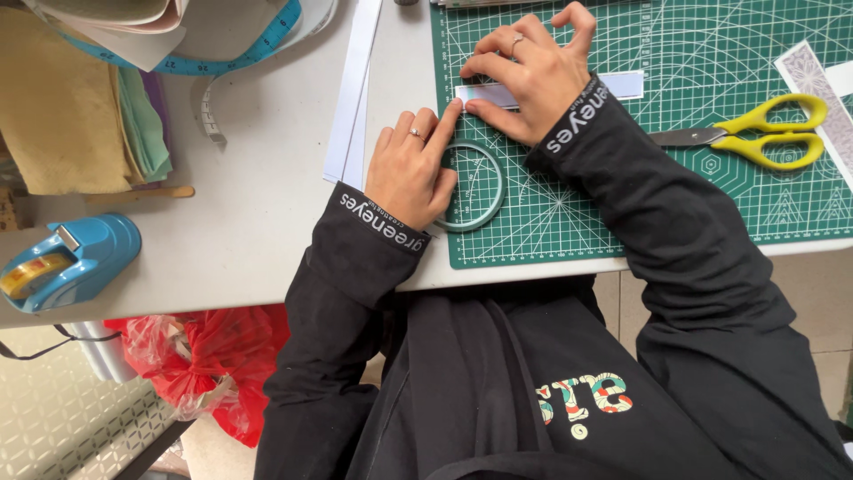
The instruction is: The person cuts a strip of patterned paper with scissors on a cutting mat, applies tape to paper strips, folds and presses the strips flat, and wraps green tape around a light green bangle ring, pressing the material down as they work around the ring.
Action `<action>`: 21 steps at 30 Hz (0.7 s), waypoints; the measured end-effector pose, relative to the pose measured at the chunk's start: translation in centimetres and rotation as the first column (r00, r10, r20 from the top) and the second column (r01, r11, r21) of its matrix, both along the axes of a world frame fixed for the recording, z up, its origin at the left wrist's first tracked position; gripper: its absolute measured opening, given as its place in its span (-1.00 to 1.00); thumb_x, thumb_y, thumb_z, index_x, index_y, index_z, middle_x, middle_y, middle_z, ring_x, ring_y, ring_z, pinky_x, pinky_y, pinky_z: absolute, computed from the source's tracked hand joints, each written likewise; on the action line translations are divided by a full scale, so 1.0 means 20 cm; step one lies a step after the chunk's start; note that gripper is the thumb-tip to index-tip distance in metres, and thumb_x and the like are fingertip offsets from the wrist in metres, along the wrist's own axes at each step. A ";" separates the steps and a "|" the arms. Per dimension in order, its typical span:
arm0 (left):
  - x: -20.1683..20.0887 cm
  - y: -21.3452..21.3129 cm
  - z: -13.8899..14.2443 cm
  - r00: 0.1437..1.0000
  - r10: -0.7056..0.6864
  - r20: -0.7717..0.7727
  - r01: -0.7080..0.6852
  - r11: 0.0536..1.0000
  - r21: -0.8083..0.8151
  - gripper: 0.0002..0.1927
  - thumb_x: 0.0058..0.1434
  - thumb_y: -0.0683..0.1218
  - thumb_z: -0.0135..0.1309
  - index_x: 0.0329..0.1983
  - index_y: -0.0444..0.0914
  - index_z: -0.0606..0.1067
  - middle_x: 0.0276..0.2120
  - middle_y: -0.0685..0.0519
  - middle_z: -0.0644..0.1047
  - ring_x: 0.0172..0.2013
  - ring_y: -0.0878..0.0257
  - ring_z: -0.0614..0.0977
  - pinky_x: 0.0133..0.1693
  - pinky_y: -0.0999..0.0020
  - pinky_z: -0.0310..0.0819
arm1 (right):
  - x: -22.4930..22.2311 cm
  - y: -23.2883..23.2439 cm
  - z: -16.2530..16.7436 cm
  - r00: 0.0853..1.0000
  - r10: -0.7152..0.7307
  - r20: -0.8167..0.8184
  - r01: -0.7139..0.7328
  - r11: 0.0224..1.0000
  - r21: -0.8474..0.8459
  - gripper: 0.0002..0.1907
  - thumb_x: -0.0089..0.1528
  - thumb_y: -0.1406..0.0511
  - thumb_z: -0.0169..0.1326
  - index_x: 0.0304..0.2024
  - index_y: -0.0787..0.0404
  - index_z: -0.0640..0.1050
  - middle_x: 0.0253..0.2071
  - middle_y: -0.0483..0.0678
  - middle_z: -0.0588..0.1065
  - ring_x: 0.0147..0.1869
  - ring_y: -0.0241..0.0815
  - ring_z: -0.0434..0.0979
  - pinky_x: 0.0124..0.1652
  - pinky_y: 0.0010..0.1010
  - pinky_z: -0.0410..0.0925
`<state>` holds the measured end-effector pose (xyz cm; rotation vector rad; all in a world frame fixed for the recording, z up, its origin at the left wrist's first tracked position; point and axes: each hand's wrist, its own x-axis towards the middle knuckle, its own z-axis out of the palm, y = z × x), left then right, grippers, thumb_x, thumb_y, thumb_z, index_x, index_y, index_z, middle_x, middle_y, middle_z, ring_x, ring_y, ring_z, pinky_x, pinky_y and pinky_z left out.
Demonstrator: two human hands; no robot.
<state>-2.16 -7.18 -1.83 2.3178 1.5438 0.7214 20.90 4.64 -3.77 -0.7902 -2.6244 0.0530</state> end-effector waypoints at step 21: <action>-0.03 0.00 0.03 0.984 -0.043 0.173 0.036 0.998 0.047 -0.59 0.10 -0.26 0.14 0.05 -0.31 0.45 -0.12 -0.02 0.45 -0.16 0.06 0.51 -0.14 0.19 0.37 | 1.46 -0.45 0.06 0.854 -0.506 0.120 0.520 0.827 -0.214 -0.70 0.36 0.63 0.10 0.11 0.39 0.43 0.12 0.15 0.38 0.18 0.06 0.47 0.24 -0.25 0.39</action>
